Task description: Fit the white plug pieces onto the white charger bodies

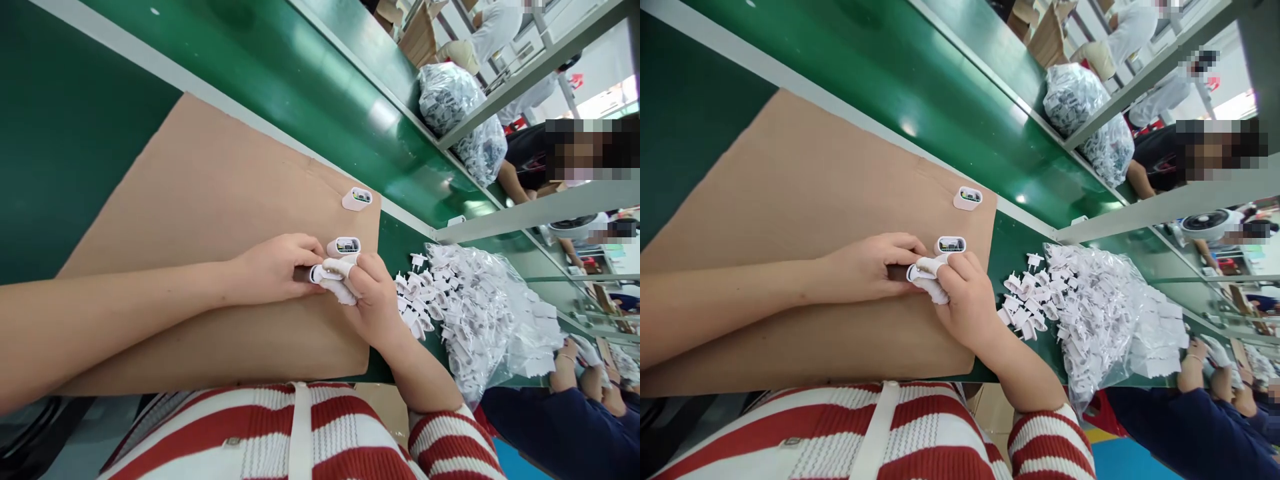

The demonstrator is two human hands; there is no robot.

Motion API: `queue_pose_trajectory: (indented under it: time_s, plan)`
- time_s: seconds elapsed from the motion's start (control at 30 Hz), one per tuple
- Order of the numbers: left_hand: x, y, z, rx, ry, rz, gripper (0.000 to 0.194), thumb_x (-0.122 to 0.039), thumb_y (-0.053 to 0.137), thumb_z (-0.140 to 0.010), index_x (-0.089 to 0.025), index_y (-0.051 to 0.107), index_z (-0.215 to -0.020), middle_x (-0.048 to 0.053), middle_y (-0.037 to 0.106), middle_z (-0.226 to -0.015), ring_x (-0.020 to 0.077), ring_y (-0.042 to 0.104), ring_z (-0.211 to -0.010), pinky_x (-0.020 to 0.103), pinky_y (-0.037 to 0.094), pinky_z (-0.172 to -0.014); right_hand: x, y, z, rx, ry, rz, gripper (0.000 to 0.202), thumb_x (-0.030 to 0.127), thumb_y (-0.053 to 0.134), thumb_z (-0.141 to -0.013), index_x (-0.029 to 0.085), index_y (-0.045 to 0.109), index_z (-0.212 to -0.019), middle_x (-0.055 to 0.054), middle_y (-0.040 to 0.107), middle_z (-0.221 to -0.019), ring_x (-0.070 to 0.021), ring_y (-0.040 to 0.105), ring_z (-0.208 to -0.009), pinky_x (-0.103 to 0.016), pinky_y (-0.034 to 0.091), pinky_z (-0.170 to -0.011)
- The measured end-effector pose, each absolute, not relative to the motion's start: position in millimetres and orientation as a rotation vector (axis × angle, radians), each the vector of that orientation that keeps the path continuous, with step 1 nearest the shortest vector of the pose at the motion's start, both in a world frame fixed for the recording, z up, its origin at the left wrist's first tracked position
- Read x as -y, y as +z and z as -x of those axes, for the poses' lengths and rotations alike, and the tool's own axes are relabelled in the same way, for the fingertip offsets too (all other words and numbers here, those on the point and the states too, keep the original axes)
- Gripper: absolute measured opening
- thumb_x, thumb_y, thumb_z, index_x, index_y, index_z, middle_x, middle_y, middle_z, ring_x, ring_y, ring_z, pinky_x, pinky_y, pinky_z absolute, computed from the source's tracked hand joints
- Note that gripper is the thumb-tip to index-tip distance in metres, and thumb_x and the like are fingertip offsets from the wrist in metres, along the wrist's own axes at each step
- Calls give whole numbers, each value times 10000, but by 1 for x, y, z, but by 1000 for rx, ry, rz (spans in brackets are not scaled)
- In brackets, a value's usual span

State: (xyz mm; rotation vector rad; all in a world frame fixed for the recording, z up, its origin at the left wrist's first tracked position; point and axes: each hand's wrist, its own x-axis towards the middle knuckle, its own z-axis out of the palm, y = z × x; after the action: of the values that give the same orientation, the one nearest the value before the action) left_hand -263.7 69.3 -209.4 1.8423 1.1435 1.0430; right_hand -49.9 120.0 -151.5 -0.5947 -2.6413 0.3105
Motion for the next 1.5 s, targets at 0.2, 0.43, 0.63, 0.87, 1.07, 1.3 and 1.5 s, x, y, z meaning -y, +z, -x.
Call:
queue_pose_trajectory:
  time_s: [0.2,0.43,0.63,0.87,1.07,1.3,1.5]
  plan:
    - [-69,-211,264,-1127,1077,-1851,217,-374,660,-945,-217,808,-961,61,731,-1026,214,689,-946,289,534,-832,-118,-153,52,2614,274,601,152,214,582,-1017,246,713,-1089,-36,571,-798,-210,585,-788,-337,489,-671]
    - [-69,-213,265,-1136,1056,-1873,219,-384,672,-953,-209,803,-963,66,721,-1025,219,679,-931,297,525,-834,-117,-154,52,2588,243,593,70,199,605,-1000,226,669,-994,-36,559,-794,-201,532,-742,-328,454,-647]
    - [-69,-215,266,-1134,1060,-1867,220,-383,673,-952,-199,793,-939,75,722,-1035,223,681,-946,304,523,-833,-113,-153,55,2591,187,600,151,97,595,-950,232,594,-882,-29,506,-760,-197,492,-716,-325,387,-627]
    - [-69,-215,264,-1153,1085,-1833,219,-406,698,-933,-212,794,-902,66,722,-1011,221,688,-918,322,530,-835,-112,-152,58,2599,286,743,199,132,611,-922,234,553,-762,0,482,-729,-137,432,-594,-278,315,-522]
    - [-67,-213,263,-1169,1043,-1814,258,-458,693,-924,-226,805,-935,61,731,-1053,226,692,-955,318,536,-870,-108,-151,59,2603,215,857,265,146,619,-873,230,478,-665,12,443,-681,-125,375,-559,-281,261,-507]
    - [-67,-211,262,-1191,1040,-1798,285,-487,697,-914,-220,799,-907,58,721,-1022,222,686,-915,314,527,-831,-110,-151,61,2628,217,896,249,131,633,-801,235,460,-655,19,430,-676,-128,363,-554,-276,246,-514]
    - [-66,-210,262,-1178,1060,-1783,324,-526,699,-903,-220,783,-837,60,719,-987,230,675,-905,328,527,-811,-106,-155,62,2615,147,924,199,134,590,-794,233,455,-687,8,466,-688,-130,351,-544,-288,226,-509]
